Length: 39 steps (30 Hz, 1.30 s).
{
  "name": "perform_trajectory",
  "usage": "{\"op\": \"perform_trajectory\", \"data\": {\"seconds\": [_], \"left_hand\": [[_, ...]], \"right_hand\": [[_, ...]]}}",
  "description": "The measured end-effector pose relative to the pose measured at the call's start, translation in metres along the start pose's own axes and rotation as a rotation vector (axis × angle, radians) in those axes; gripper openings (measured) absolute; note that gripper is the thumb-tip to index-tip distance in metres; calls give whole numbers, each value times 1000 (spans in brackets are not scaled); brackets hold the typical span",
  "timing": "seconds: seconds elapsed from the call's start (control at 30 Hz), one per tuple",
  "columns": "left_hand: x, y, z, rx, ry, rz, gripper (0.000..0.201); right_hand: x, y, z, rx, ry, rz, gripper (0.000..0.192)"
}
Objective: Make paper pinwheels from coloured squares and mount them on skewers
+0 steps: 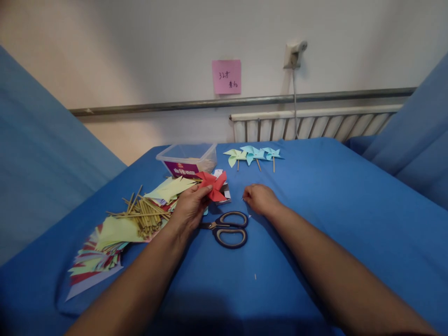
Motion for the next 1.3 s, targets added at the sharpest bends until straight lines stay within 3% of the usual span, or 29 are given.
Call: {"op": "perform_trajectory", "data": {"seconds": [0.93,1.3], "left_hand": [[0,5,3,42,14,-23,24],[5,4,-2,79,23,-27,27]], "right_hand": [[19,0,4,32,-305,-6,26],[13,1,2,96,-262,-63,20]]}}
Point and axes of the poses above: each hand's wrist, its own z-axis away from the middle knuckle, its own y-axis out of the palm, x = y × z, the point moved 7 cm from there along -z, towards the middle knuckle, and after that the axes turned 5 degrees about -y, right-handed, at the moved point
